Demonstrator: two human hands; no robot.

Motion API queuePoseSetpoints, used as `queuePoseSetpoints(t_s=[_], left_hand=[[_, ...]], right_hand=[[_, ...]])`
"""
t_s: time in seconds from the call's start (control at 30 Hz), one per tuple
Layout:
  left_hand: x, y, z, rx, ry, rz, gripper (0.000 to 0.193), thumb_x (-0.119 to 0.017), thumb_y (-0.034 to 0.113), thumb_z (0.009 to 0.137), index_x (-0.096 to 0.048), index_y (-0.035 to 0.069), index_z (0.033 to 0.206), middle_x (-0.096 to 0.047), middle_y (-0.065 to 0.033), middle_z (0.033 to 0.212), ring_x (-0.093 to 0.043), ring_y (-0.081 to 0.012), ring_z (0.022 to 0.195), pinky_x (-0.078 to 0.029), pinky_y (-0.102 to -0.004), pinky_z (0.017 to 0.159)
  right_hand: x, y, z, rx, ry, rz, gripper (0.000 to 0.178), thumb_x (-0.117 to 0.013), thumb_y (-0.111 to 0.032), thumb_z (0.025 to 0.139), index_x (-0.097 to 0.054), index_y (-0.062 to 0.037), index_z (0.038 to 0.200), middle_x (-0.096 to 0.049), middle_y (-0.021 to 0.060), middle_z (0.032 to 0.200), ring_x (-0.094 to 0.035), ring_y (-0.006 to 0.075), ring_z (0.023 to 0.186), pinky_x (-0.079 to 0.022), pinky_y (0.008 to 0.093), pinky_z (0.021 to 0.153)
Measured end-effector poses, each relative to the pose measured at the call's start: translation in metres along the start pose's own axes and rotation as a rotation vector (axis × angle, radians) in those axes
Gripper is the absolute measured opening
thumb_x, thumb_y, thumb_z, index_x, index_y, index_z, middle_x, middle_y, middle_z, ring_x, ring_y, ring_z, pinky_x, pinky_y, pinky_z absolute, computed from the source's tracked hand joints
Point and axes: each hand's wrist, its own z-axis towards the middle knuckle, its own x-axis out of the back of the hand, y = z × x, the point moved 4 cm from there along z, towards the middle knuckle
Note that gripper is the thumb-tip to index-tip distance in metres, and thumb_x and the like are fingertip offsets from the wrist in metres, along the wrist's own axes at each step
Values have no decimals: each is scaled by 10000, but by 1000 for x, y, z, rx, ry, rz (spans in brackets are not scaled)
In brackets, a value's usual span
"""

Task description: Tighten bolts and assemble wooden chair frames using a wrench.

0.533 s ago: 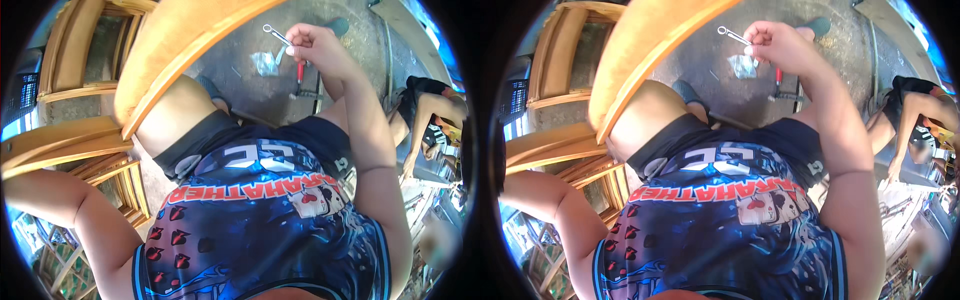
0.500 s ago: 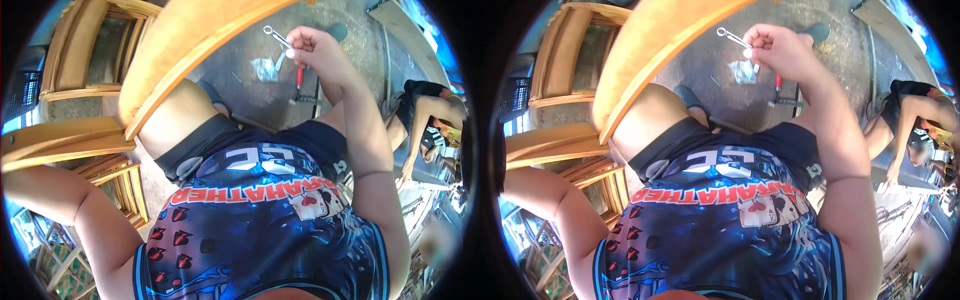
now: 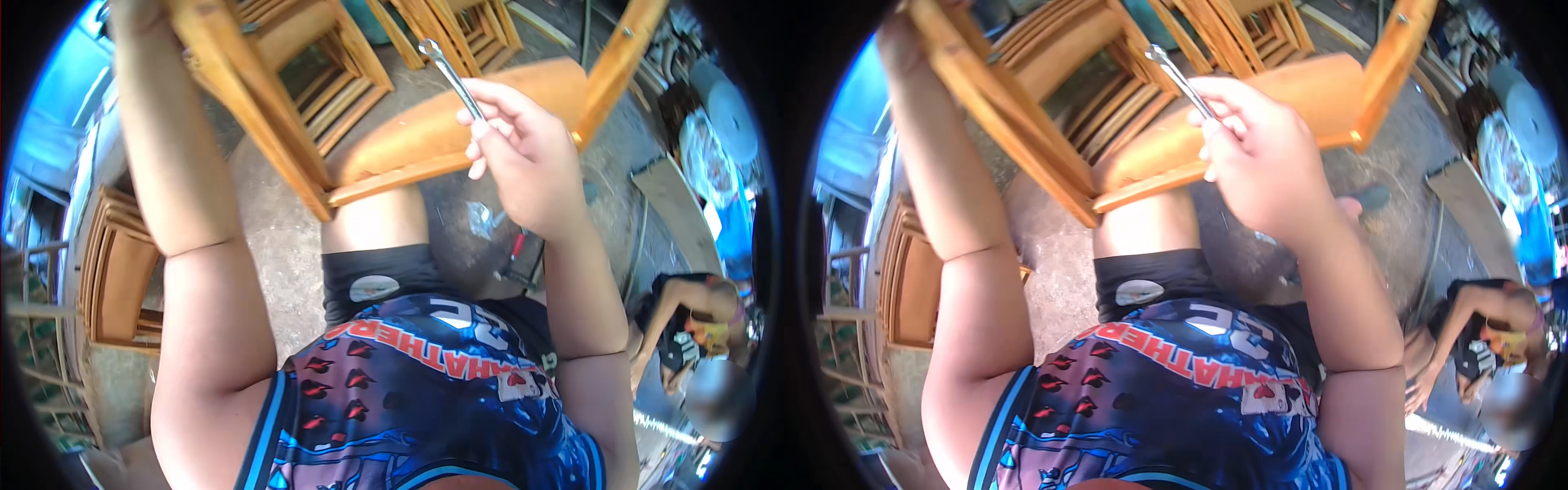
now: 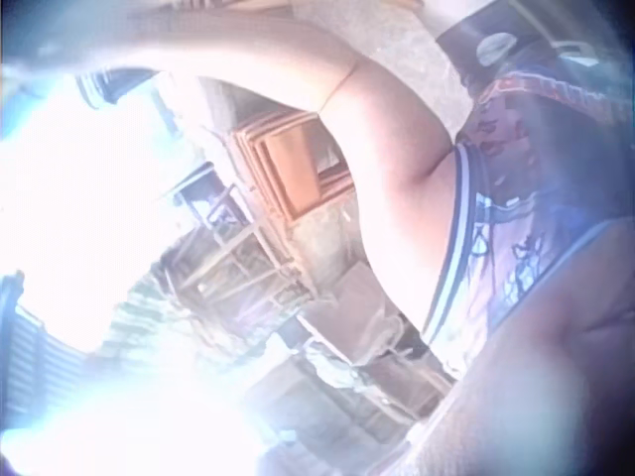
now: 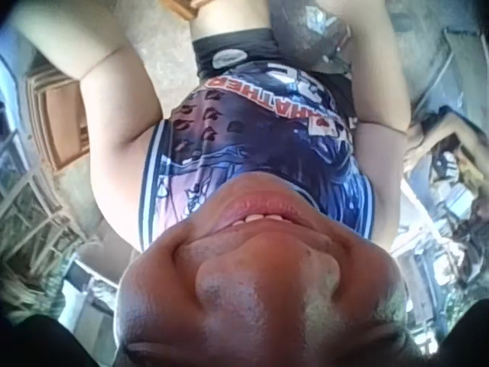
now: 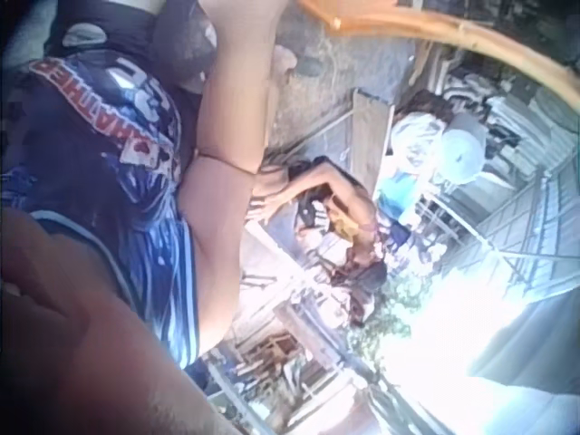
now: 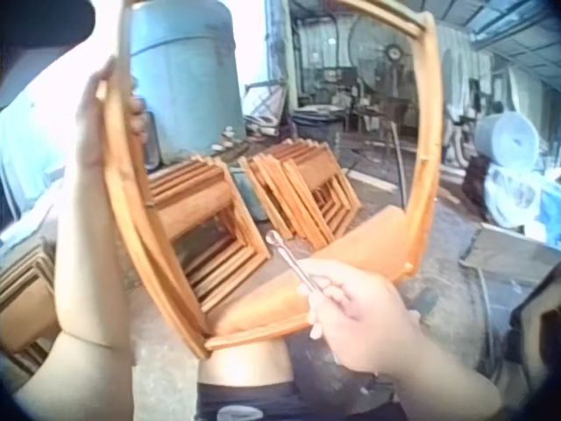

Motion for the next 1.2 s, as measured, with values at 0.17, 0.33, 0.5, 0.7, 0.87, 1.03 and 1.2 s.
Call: queuePoseSetpoints(t_s=[0.17, 0.33, 0.5, 0.7, 0.87, 1.03, 1.2], left_hand=[[-6, -23, 18, 94, 16, -47, 457, -660, 539, 928, -573, 92, 963, -620, -48, 693, -607, -153, 506, -514, -273, 435], [-7, -19, 22, 34, -50, -19, 482, -664, 548, 927, -581, 76, 978, -627, -55, 686, -616, -157, 496, -524, -267, 428], [-13, -13, 12, 115, -19, -43, 475, -639, 554, 945, -584, 83, 966, -640, -55, 687, -627, -153, 501, -524, -270, 428], [3, -17, 17, 115, -67, -107, 454, -628, 545, 956, -592, 92, 966, -648, -51, 691, -639, -151, 512, -536, -272, 439], [6, -21, 19, 69, -6, -54, 461, -646, 550, 940, -596, 93, 967, -652, -53, 694, -644, -153, 517, -540, -272, 441], [22, -25, 26, 54, -82, -48, 466, -668, 544, 927, -604, 85, 974, -655, -57, 697, -653, -158, 528, -544, -267, 452], [7, -19, 16, 114, 18, -35, 458, -675, 529, 925, -611, 78, 969, -658, -64, 701, -647, -158, 523, -539, -267, 453]], right_hand=[[-52, -62, 37, 634, -61, -633, 304, -546, -27, 977, -654, 25, 1256, -717, 163, 978, -716, 236, 896, -570, 347, 785], [-86, -52, 56, 685, 49, -622, 278, -532, -2, 955, -664, 22, 1199, -703, 211, 1040, -698, 372, 953, -566, 412, 847], [-112, -23, 41, 640, 113, -319, 329, -597, 33, 933, -639, 49, 1259, -696, 204, 1057, -712, 327, 928, -570, 378, 825], [-127, 4, 42, 448, 211, 109, 341, -601, 31, 944, -634, 67, 1282, -681, 186, 1059, -698, 298, 916, -566, 356, 826], [-115, -10, 46, 675, 173, -65, 334, -613, 39, 933, -689, 25, 1257, -700, 160, 1048, -713, 263, 881, -576, 330, 778], [-112, -8, 46, 542, 108, -113, 356, -615, 2, 988, -661, -4, 1341, -691, 119, 1159, -666, 129, 979, -538, 228, 780], [-124, 7, 56, 591, 158, -46, 359, -641, 42, 917, -704, -3, 1268, -707, 174, 1031, -709, 252, 819, -570, 320, 750]])
